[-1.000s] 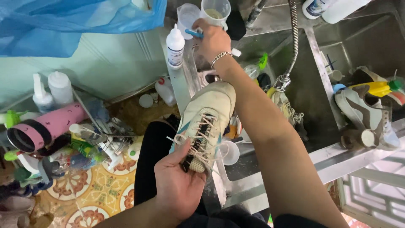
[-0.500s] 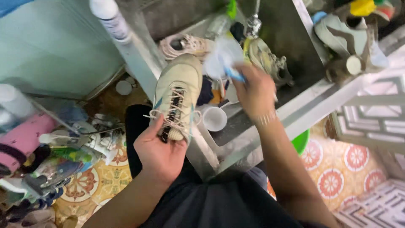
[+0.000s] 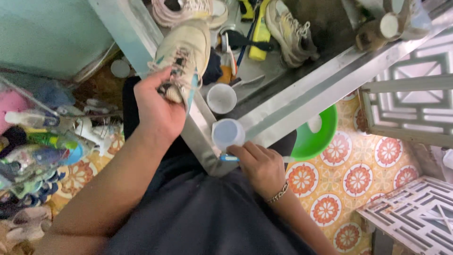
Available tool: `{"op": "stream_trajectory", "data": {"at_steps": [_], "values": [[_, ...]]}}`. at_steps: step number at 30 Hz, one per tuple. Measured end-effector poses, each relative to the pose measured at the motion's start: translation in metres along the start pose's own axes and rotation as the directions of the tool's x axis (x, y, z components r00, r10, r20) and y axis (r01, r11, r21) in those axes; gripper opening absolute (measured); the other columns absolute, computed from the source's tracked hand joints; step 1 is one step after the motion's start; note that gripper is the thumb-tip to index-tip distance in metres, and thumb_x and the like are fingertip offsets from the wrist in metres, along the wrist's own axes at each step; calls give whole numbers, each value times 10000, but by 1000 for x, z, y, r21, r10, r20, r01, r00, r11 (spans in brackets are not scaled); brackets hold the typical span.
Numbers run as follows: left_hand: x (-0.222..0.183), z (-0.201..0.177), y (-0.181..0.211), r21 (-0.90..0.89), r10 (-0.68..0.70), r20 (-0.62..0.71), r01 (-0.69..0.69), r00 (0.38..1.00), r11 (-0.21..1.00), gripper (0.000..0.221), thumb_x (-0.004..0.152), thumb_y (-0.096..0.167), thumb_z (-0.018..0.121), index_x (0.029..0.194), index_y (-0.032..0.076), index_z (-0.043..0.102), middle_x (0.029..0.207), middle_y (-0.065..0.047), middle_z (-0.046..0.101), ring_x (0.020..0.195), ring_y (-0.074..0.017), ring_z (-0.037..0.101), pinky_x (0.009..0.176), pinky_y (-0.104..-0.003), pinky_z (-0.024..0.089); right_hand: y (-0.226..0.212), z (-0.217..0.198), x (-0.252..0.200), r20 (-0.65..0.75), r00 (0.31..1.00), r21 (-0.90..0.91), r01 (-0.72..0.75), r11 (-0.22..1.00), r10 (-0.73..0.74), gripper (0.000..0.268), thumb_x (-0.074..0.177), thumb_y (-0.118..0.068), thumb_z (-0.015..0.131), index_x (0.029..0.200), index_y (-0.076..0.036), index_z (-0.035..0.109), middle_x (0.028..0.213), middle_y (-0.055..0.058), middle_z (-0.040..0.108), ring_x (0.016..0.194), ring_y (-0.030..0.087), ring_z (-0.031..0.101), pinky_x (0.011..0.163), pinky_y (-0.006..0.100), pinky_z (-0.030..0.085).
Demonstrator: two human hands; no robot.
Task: The recorder is cleaning and scrubbing white sneakers using brushes and cleaning solution in a workshop sink and at a bench.
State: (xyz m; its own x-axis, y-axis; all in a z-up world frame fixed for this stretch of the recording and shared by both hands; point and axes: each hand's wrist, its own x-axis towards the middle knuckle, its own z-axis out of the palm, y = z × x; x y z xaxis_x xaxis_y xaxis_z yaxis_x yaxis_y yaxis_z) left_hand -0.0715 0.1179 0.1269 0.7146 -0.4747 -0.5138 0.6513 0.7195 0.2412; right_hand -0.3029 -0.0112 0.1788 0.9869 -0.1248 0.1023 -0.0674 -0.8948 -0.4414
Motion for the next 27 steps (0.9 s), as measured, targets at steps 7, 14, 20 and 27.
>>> {"op": "stream_trajectory", "data": {"at_steps": [7,14,20,27], "values": [[-1,-6,-3,20,44,-10,-43,999,999,367,917,33,592,1269,-68,576,1202,-170,669,1106,-297,669,1034,-419,539,-5,-9,-3,46,999,25,-5,1000,4,370,803,-118,748,1166,-168,691,833,35,654,748,240,692,646,381,551],[5,-3,-5,21,22,2,-22,1000,1000,392,901,26,592,1282,-61,568,1228,-167,655,1140,-298,656,1049,-411,529,-17,-23,-1,12,987,79,-158,984,157,352,814,-190,813,1151,-142,722,845,49,720,654,237,704,591,360,555],[1,-3,-7,-4,41,58,-41,997,999,395,933,28,602,1308,-81,538,1265,-180,631,1171,-307,643,1089,-439,513,-7,-50,-27,-316,947,188,-5,982,65,199,1009,-203,648,1104,-29,637,979,163,682,822,276,670,746,330,532],[8,-1,-9,30,55,54,-57,997,998,428,905,21,599,1324,-51,544,1284,-170,640,1181,-310,656,1088,-435,519,3,-11,-17,-627,705,679,288,675,330,348,1185,-316,542,1074,14,551,1193,125,544,993,221,571,891,324,493]]}}
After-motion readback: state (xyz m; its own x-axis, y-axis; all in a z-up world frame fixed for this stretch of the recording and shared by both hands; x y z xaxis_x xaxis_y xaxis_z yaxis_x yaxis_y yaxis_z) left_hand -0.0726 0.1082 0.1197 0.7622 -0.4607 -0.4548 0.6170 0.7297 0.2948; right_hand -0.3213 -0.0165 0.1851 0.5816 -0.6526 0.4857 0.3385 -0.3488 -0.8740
